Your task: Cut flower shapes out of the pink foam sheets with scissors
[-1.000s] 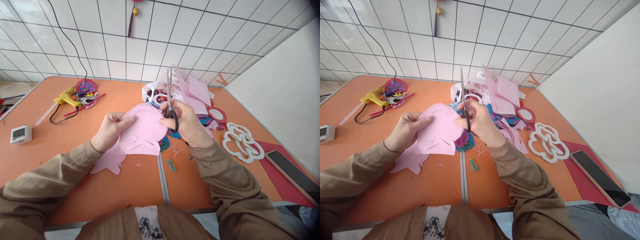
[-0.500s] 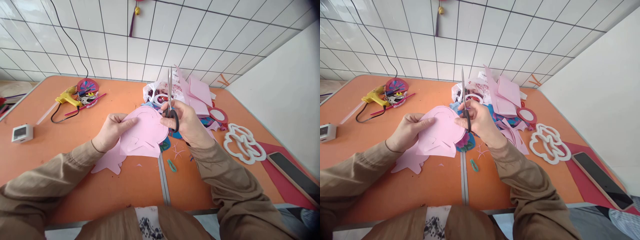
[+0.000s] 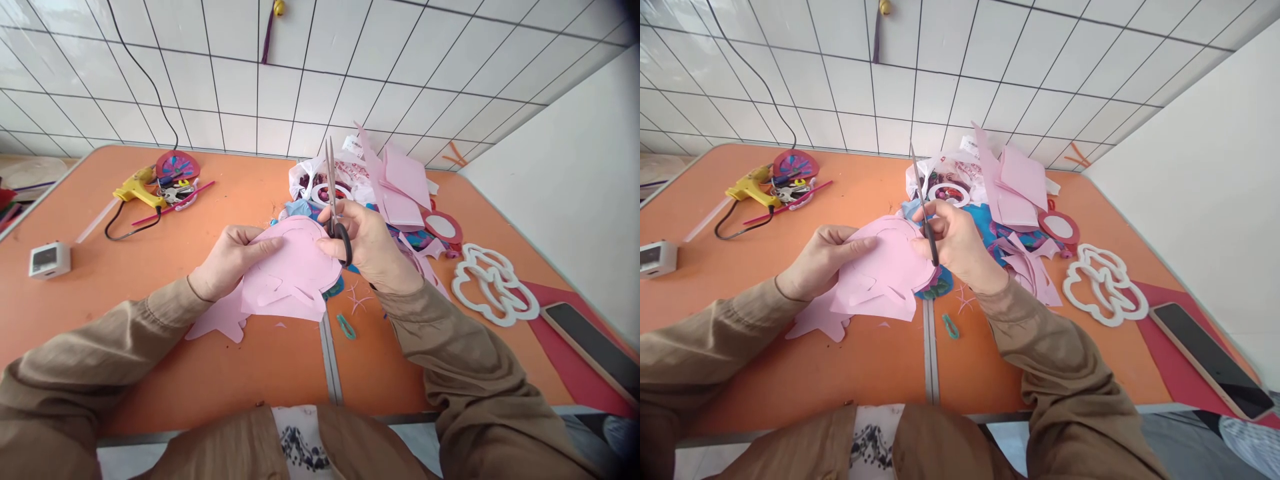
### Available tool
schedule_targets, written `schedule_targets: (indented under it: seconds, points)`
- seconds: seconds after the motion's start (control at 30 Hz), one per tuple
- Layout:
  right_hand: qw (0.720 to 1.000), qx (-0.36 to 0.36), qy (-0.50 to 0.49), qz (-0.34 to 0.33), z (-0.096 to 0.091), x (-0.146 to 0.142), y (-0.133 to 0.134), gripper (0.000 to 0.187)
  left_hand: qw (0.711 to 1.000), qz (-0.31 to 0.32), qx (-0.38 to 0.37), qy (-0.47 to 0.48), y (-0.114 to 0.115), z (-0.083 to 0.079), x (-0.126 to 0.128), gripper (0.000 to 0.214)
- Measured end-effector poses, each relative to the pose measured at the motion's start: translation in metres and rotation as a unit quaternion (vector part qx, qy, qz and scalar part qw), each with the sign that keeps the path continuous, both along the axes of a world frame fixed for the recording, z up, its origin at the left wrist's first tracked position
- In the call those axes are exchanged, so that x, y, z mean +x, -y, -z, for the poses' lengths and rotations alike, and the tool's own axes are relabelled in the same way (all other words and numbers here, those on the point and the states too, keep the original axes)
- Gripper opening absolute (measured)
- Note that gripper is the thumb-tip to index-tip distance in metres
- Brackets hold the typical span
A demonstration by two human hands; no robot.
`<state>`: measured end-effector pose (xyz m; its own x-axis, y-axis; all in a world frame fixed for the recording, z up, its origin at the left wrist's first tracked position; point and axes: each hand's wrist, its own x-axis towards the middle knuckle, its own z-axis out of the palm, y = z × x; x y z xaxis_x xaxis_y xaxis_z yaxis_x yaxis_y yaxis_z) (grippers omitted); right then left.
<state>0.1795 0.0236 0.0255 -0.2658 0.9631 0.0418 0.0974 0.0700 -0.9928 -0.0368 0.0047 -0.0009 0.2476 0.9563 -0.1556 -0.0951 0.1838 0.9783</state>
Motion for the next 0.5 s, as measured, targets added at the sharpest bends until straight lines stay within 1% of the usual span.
schedule_targets:
  seconds: [0.13,0.33,0.5]
  points:
    - [1.000,-0.003,0.002,0.006,-0.0008,-0.0001,0.0001,0.039,1.000,-0.011,-0.005,0.007,-0.0004,-0.0004,0.0008,0.036]
    - [1.000,0.002,0.006,0.003,0.0007,0.0000,-0.0006,0.037,0.999,0.000,-0.019,0.043,-0.0007,-0.0029,0.0024,0.033]
    - [1.000,0.018,-0.011,-0.001,0.0030,0.0010,-0.0008,0.034,0.998,0.005,-0.034,0.050,-0.0013,-0.0031,0.0029,0.030]
